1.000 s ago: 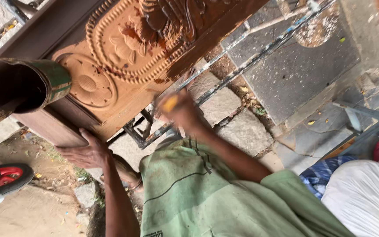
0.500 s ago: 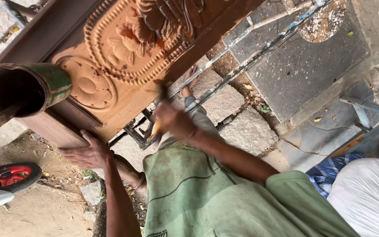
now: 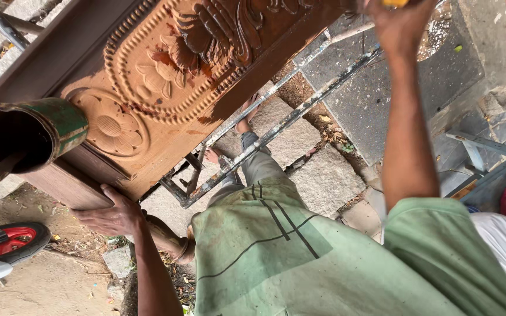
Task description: The person is applying a dark brown finish to a carved wooden headboard using a paintbrush. They dip the brush into a container and carefully paint the intricate floral and geometric carvings, ensuring coverage in the recessed areas.
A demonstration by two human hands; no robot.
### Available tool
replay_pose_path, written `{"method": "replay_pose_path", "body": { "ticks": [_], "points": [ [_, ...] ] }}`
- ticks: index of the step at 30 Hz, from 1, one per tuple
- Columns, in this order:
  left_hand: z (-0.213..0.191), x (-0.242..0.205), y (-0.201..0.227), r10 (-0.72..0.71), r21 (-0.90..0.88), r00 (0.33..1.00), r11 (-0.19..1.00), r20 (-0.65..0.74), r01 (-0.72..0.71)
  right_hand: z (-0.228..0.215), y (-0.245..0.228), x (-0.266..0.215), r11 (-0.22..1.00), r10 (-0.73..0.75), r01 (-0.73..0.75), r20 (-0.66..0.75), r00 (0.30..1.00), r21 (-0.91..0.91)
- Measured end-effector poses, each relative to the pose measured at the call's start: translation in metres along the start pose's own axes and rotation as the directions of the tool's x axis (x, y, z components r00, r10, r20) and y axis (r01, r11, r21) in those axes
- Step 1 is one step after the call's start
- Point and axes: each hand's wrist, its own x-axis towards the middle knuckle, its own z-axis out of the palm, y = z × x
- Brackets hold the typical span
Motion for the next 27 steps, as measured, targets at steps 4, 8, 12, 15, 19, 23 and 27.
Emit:
{"method": "replay_pose_path", "body": {
  "ticks": [4, 8, 12, 15, 19, 23, 27],
  "points": [
    [-0.001, -0.002, -0.005, -0.023, 0.047, 0.999, 0.999, 0.022, 0.022, 0.088, -0.080, -0.081, 0.735, 0.674, -0.635, 0.160, 0.721, -0.237],
    [0.009, 0.004, -0.007, -0.049, 0.027, 0.998, 0.998, 0.039, 0.048, 0.158, -0.152, -0.187, 0.976, 0.218, -0.176, 0.505, 0.835, -0.131],
    [0.009, 0.010, -0.017, -0.020, 0.051, 0.999, 0.999, 0.035, 0.018, 0.121, -0.090, -0.147, 0.999, -0.014, 0.025, 0.280, 0.960, -0.036],
    [0.014, 0.009, -0.015, -0.039, 0.036, 0.999, 0.999, 0.026, 0.038, 0.039, -0.010, -0.057, 0.990, 0.089, -0.087, -0.013, 0.996, 0.108],
    [0.012, 0.008, -0.015, -0.008, 0.038, 1.000, 0.999, 0.005, 0.008, 0.000, 0.016, -0.019, 0.984, 0.081, -0.057, -0.136, 0.987, 0.172],
    [0.009, 0.007, -0.013, -0.103, 0.132, 0.993, 0.987, 0.059, 0.094, 0.090, -0.066, -0.092, 0.992, 0.082, -0.080, -0.023, 0.996, 0.094],
    [0.009, 0.007, -0.009, -0.036, 0.058, 0.999, 0.998, 0.026, 0.034, 0.181, -0.157, -0.181, 0.890, 0.341, -0.395, 0.243, 0.908, 0.227]
  ]
}}
